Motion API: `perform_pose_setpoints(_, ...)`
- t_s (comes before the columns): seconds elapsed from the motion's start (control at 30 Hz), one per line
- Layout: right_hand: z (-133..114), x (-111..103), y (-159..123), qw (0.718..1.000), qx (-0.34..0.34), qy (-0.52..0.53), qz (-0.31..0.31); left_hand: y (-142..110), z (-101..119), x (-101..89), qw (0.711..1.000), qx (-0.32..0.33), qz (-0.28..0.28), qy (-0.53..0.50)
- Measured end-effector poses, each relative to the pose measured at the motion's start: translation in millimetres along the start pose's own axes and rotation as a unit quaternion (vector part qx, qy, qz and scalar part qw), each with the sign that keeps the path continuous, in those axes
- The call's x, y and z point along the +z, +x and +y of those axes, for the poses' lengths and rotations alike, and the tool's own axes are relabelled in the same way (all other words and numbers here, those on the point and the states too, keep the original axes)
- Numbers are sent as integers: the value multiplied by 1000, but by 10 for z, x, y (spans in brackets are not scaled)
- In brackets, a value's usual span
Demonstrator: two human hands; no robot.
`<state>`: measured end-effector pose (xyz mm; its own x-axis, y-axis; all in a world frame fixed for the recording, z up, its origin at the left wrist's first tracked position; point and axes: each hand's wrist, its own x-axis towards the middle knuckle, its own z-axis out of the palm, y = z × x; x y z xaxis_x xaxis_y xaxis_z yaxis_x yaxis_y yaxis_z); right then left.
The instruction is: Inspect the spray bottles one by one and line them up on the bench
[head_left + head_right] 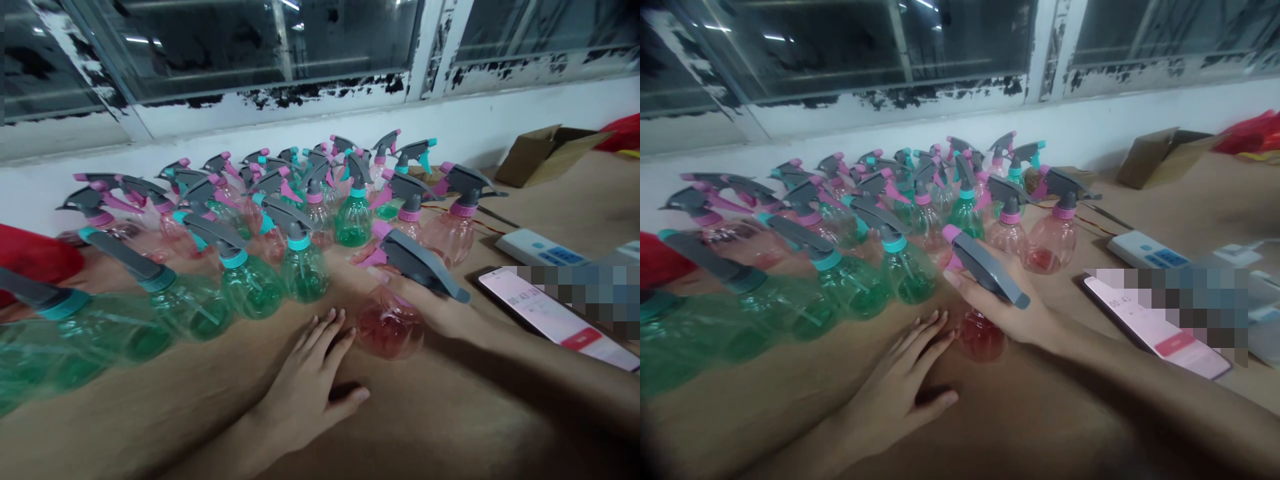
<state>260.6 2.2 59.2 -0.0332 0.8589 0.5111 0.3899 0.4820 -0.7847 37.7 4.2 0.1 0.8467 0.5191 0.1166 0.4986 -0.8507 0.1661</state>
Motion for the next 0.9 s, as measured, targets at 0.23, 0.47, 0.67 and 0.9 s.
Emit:
perform_pose_setpoints(0.23, 23, 12, -20, 999, 48, 6, -5, 2, -8, 18, 1000, 3, 13, -5)
perform_pose_setpoints(0.47, -40, 4, 0, 999, 32, 33, 11, -3, -3, 1, 1000, 0, 5, 3)
perform_pose_setpoints(0.67, -33, 4, 7, 997, 47, 54, -4, 7, -4, 0, 1000, 1, 5, 0)
perform_pose_setpoints(0.9, -25, 1, 9, 998, 30, 48, -8, 4, -5, -7, 1000, -3, -5, -2)
